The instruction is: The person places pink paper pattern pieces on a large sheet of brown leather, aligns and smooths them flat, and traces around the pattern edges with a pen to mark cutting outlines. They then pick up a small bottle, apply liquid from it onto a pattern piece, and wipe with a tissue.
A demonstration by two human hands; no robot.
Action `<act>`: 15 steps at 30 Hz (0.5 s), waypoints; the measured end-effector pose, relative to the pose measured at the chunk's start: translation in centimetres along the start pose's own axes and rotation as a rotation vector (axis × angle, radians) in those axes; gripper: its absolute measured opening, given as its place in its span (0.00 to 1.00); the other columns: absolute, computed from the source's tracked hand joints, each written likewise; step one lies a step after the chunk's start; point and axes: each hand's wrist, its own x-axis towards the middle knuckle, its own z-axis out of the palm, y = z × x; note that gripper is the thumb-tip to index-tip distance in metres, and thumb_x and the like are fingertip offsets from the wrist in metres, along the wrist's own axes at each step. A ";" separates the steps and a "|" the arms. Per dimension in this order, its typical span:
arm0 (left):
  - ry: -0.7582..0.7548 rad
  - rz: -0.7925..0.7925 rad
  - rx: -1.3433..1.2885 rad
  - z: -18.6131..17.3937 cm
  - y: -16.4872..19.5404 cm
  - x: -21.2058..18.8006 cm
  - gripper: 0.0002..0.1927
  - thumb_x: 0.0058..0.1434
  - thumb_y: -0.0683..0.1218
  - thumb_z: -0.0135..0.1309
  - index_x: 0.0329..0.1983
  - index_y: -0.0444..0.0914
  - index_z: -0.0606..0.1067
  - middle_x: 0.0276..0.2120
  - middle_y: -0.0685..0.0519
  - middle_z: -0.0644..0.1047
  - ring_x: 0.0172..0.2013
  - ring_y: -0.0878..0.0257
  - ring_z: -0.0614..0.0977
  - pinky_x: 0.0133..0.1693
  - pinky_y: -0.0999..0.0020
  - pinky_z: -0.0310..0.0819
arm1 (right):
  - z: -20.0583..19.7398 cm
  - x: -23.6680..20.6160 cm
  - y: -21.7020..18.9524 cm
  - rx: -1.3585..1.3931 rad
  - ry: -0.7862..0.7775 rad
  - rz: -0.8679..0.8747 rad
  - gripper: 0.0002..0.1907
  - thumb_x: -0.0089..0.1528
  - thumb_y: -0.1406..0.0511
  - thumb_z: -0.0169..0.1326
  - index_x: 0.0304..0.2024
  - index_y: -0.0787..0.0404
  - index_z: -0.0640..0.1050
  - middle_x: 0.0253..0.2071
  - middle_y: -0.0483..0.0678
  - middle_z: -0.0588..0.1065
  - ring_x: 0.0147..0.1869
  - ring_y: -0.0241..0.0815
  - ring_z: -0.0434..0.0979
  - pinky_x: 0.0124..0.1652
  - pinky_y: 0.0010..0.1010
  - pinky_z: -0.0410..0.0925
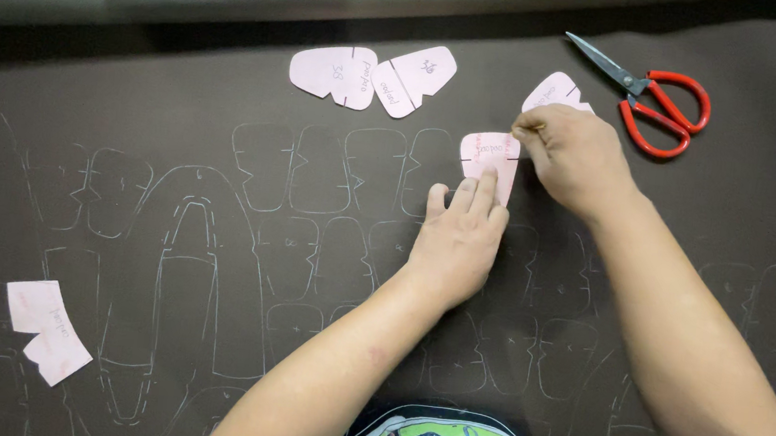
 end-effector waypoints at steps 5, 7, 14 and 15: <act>0.018 0.014 0.007 0.1 0.1 0.0 0.16 0.55 0.45 0.53 0.47 0.37 0.75 0.67 0.37 0.66 0.62 0.49 0.71 0.59 0.42 0.57 | -0.6 -2.0 0.2 0.015 0.031 0.033 0.06 0.66 0.65 0.58 0.41 0.61 0.83 0.41 0.53 0.80 0.44 0.55 0.80 0.42 0.41 0.72; 0.020 0.019 0.009 0.1 0.1 0.0 0.16 0.55 0.45 0.54 0.47 0.37 0.75 0.67 0.37 0.66 0.62 0.49 0.71 0.59 0.42 0.57 | -0.5 -3.0 0.0 0.035 0.012 0.067 0.06 0.65 0.65 0.58 0.41 0.60 0.83 0.41 0.53 0.80 0.43 0.55 0.80 0.42 0.41 0.72; 0.002 0.022 -0.030 -0.4 0.0 0.2 0.17 0.54 0.44 0.54 0.47 0.36 0.75 0.66 0.39 0.67 0.61 0.50 0.71 0.58 0.43 0.58 | 0.3 -3.9 -0.2 0.128 0.056 0.035 0.07 0.65 0.66 0.58 0.43 0.61 0.82 0.42 0.53 0.80 0.44 0.53 0.81 0.44 0.38 0.73; -0.006 0.018 -0.040 -0.5 -0.1 0.3 0.17 0.53 0.44 0.53 0.47 0.36 0.76 0.65 0.39 0.68 0.61 0.50 0.71 0.58 0.43 0.58 | 0.2 -3.8 -0.2 0.153 0.050 0.037 0.07 0.65 0.66 0.58 0.43 0.61 0.82 0.42 0.53 0.80 0.44 0.52 0.81 0.44 0.37 0.73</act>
